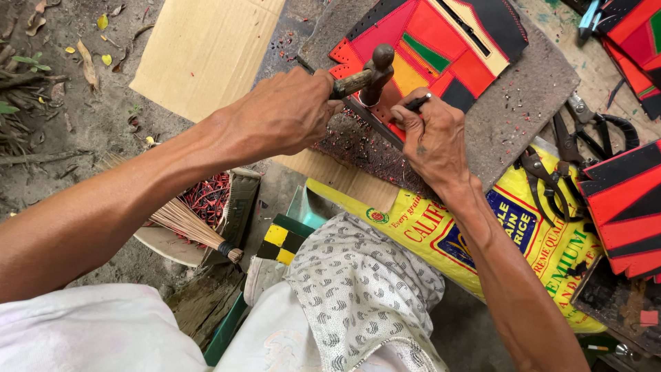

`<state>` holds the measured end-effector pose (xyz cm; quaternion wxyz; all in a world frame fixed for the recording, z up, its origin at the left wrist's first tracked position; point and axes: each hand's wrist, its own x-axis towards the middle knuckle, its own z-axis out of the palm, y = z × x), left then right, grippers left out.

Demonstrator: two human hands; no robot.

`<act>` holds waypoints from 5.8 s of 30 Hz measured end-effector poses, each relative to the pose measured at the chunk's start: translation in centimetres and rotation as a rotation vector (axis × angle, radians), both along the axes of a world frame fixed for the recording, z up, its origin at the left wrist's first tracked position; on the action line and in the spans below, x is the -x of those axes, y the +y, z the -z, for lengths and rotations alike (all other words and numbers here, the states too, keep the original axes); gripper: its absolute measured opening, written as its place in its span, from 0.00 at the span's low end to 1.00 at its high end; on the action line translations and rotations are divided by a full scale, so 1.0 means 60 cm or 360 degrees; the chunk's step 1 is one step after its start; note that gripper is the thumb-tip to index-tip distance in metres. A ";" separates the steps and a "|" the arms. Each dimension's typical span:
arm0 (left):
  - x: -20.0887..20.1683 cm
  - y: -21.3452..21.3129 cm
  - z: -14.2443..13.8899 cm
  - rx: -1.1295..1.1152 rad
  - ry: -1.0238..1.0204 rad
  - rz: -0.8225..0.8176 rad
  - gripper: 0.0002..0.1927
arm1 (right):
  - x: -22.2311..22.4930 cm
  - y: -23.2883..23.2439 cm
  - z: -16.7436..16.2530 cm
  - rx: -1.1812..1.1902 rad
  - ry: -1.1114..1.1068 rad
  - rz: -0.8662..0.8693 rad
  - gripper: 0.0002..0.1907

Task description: The person sits on the ground holding a steel punch against a colorful patchwork leather piece laid on a wooden board, and repeatedly strikes the punch with a mallet to make holes along the edge. They reposition the punch and turn the leather piece to work along different sides.

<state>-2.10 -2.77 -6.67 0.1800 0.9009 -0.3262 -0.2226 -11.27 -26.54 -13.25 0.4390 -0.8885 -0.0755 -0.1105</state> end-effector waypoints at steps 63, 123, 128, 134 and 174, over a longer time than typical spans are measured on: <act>-0.172 -0.095 0.126 0.0622 -0.0016 -0.0350 0.18 | 0.067 0.016 0.065 -0.0772 -0.0007 0.0322 0.13; -0.015 -0.011 0.141 0.1120 -0.0071 -0.0613 0.16 | -0.217 -0.155 -0.044 -0.0660 0.0307 -0.0129 0.18; -0.011 -0.011 0.140 0.1146 -0.0036 -0.0618 0.16 | -0.191 -0.150 -0.014 -0.0243 -0.0327 -0.0317 0.26; -0.009 -0.017 0.143 0.1147 -0.0022 -0.0672 0.15 | -0.199 -0.139 -0.011 -0.0374 -0.0068 -0.0110 0.25; -0.013 -0.046 0.161 0.1224 -0.0314 -0.0664 0.16 | -0.093 -0.006 0.066 -0.1572 0.0541 -0.0181 0.13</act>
